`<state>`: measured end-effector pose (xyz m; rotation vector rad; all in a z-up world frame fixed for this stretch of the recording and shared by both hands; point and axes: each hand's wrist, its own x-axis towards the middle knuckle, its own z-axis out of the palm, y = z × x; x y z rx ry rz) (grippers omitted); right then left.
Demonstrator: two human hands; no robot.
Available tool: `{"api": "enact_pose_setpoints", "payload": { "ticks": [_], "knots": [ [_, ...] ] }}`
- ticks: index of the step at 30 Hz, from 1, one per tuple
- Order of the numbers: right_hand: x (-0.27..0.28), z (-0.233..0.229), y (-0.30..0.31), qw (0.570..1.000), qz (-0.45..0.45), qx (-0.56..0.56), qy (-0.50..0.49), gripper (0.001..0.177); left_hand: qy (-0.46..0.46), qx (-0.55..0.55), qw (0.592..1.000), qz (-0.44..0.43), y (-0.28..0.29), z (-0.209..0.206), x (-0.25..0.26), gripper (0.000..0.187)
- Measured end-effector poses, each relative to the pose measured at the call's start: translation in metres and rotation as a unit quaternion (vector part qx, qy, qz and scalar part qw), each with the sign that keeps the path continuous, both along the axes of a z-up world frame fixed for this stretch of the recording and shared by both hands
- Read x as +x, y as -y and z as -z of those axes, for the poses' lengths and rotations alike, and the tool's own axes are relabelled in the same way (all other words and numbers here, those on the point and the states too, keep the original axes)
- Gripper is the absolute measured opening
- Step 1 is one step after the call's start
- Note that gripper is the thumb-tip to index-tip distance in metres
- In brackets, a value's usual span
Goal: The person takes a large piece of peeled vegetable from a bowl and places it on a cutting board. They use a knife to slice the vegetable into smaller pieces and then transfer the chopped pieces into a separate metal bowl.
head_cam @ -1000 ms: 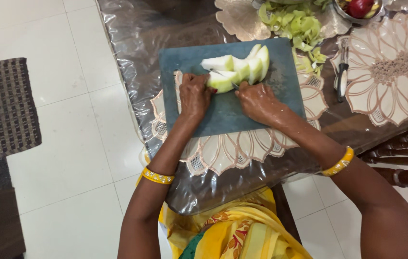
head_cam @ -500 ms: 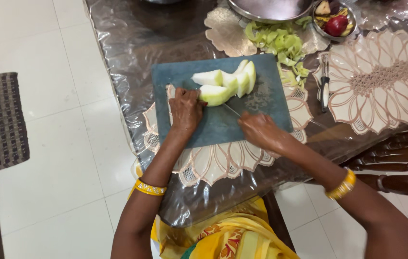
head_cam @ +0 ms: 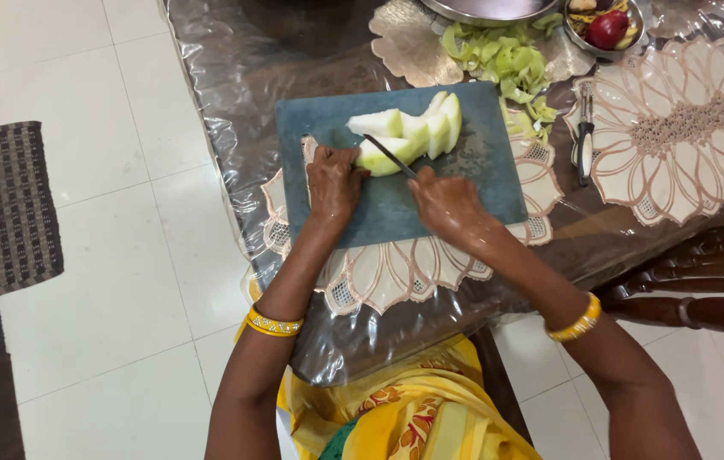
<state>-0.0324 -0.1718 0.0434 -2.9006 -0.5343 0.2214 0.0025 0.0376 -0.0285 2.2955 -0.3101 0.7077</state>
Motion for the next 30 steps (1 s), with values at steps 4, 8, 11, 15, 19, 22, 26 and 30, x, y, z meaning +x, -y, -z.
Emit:
{"api": "enact_pose_setpoints", "payload": {
  "ticks": [4, 8, 11, 15, 19, 22, 26, 30],
  "knots": [
    [0.008, 0.012, -0.012, 0.996, -0.028, 0.036, 0.074, 0.032, -0.003, -0.002, 1.000, 0.004, 0.000, 0.002, 0.001, 0.027],
    [0.013, 0.016, -0.017, 0.999, -0.025, 0.029, 0.009, 0.029, 0.010, 0.004, 1.000, 0.015, -0.002, 0.002, 0.003, 0.023],
    [0.022, 0.016, -0.023, 0.999, -0.052, 0.006, -0.009, 0.023, 0.014, 0.028, 0.999, 0.024, -0.002, 0.002, 0.002, 0.021],
    [0.027, 0.014, -0.025, 0.997, -0.062, -0.032, -0.038, 0.014, 0.001, 0.051, 0.999, -0.009, 0.002, 0.000, -0.001, 0.021],
    [0.013, 0.010, -0.013, 0.997, -0.064, -0.007, -0.036, 0.018, -0.037, 0.072, 0.996, -0.023, 0.001, -0.003, -0.002, 0.017],
    [-0.011, 0.001, 0.011, 0.996, -0.083, -0.004, -0.039, 0.024, -0.030, 0.074, 0.997, -0.022, 0.001, -0.007, -0.004, 0.016],
    [-0.035, -0.010, 0.027, 0.996, -0.040, -0.049, -0.069, 0.030, -0.047, 0.059, 0.997, -0.025, 0.000, -0.007, -0.004, 0.023],
    [-0.042, -0.027, 0.021, 0.998, 0.002, -0.068, -0.003, 0.036, -0.052, 0.051, 0.997, -0.030, -0.001, -0.005, -0.002, 0.025]
  ]
}}
